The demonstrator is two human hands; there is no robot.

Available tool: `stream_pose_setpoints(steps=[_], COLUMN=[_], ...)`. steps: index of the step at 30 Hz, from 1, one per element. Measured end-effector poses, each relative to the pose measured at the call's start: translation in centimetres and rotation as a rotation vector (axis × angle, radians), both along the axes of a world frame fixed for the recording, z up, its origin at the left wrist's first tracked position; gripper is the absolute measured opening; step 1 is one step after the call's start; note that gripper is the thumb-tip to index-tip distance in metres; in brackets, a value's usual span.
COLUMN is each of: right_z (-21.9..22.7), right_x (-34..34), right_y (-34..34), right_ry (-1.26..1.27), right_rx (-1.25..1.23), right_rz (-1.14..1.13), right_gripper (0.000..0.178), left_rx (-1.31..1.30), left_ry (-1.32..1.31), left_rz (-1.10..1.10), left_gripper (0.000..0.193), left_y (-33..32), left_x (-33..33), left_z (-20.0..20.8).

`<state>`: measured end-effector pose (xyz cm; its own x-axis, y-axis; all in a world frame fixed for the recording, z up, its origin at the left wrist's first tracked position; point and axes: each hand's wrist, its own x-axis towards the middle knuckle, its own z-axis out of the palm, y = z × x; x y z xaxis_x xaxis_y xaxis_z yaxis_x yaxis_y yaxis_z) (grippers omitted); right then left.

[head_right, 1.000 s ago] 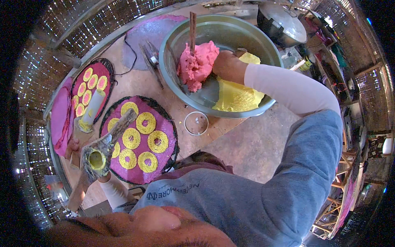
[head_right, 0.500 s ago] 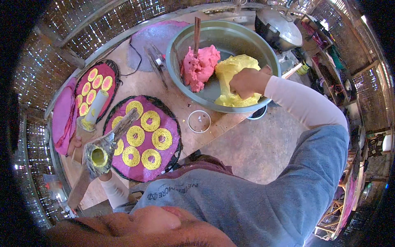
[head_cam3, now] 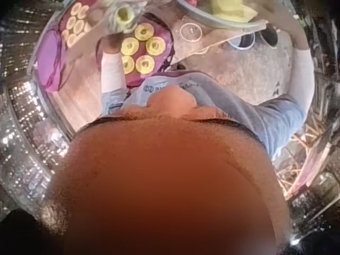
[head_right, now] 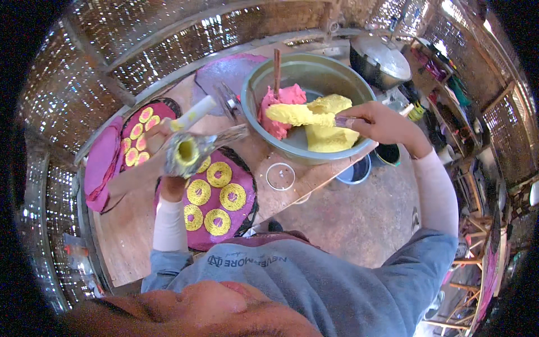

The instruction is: The person uses a wooden press to shape yellow dough into circular patterns on a purple mat. They then use a small tool to add pink dough centers to the yellow circles. The person repeats this process to create multiple decorative cake-like items.

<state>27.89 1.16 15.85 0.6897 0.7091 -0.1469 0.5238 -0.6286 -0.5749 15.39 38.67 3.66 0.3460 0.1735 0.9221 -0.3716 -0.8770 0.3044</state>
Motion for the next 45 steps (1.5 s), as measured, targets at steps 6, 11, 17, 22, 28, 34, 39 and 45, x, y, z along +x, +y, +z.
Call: stream_pose_setpoints(steps=[6, 11, 17, 22, 28, 34, 39, 45], right_z=[1.3, 0.7, -0.4, 0.2, -2.4, -1.9, -6.9, -10.5], right_x=[-3.3, -4.4, -3.7, -11.6, -15.2, -16.2, -14.4, -14.1], right_y=[3.4, 6.3, 9.1, 15.8, 13.7, 9.3, 11.6, 13.8], right_ry=[0.357, 0.489, -0.422, -0.920, -1.119, -0.933, -0.621, -0.582], right_rx=[0.217, 0.234, 0.140, -0.050, -0.041, 0.187, 0.445, 0.664], right_rz=[0.052, 0.158, 0.425, 0.216, 0.108, -0.181, -0.345, -0.333], right_gripper=[0.031, 0.028, 0.026, 0.022, 0.030, 0.024, 0.023, 0.024], left_rx=[0.310, 0.219, 0.291, 0.351, 0.360, 0.084, -0.065, -0.152], left_ry=[0.042, 0.050, 0.038, 0.236, 0.282, 0.090, -0.072, 0.010], left_rz=[0.097, 0.029, 0.148, 0.299, 0.285, 0.194, 0.128, -0.118], left_gripper=[0.026, 0.032, 0.032, 0.026, 0.027, 0.033, 0.033, 0.046], left_y=[-1.4, -1.8, -2.2, -1.8, -0.4, 3.1, -2.5, -3.4], left_x=[1.4, -0.2, -1.6, -1.5, -0.7, 1.4, 0.0, 2.2], left_z=[2.4, 4.1, 4.8, 5.2, 4.3, 1.4, 3.7, 1.9])
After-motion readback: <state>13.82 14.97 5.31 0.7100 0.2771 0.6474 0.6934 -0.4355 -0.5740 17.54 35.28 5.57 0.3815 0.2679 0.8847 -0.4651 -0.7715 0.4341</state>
